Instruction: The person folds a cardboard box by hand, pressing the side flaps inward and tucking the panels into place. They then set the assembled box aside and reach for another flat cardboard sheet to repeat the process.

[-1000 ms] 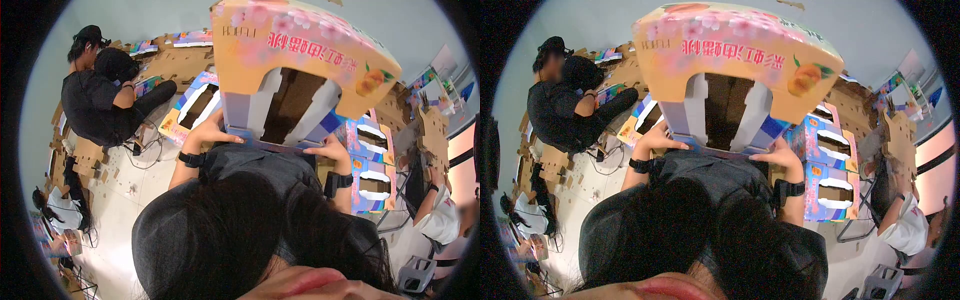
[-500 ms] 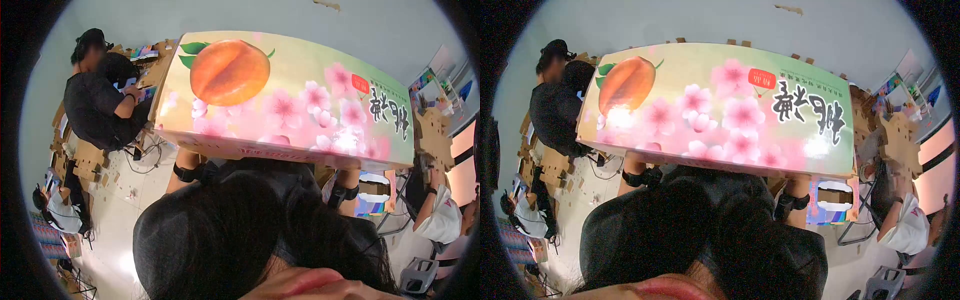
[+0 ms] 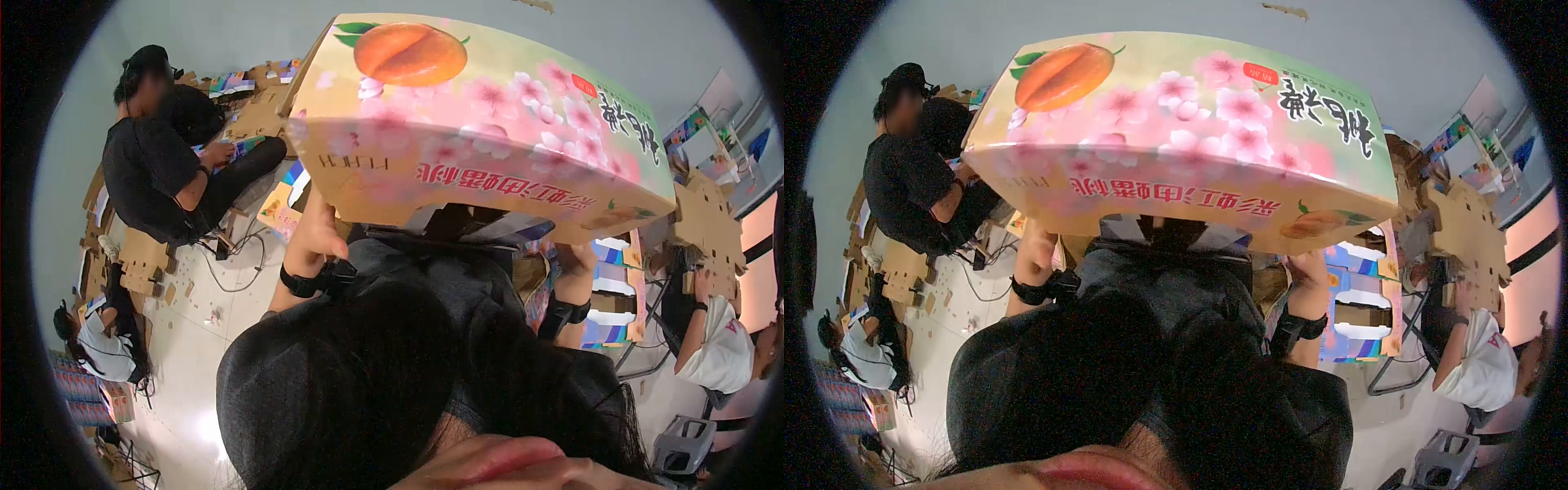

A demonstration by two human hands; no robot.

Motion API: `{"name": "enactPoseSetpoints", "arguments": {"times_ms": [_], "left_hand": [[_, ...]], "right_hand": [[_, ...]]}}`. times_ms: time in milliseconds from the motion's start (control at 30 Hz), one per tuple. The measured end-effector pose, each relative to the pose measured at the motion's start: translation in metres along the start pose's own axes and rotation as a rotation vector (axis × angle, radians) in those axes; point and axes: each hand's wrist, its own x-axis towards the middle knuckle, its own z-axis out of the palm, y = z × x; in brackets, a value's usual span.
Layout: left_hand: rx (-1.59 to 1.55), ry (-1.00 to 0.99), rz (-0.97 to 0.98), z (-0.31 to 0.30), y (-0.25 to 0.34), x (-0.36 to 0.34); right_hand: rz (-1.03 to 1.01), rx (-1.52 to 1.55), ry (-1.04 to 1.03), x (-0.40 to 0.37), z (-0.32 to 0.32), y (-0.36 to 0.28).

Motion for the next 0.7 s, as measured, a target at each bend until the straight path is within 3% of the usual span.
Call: {"name": "enactPoseSetpoints", "arguments": {"times_ms": [67,133,200,333,700], "left_hand": [[-0.028,0.025,0.01,0.0,0.002,0.0],[-0.037,0.025,0.006,0.0,0.004,-0.001],[-0.034,-0.002,-0.004,0.0,0.007,-0.006],[0.009,-0.089,-0.036,0.004,0.014,-0.018],[0.006,-0.142,-0.06,0.017,0.025,-0.035]], "right_hand": [[-0.095,-0.014,-0.049,-0.004,0.018,-0.013],[-0.164,-0.006,-0.264,0.005,-0.005,-0.006],[-0.234,-0.07,-0.349,0.004,-0.018,-0.004],[-0.333,-0.25,-0.24,-0.015,-0.016,-0.012],[-0.356,-0.26,-0.14,-0.03,-0.002,-0.014]]}}
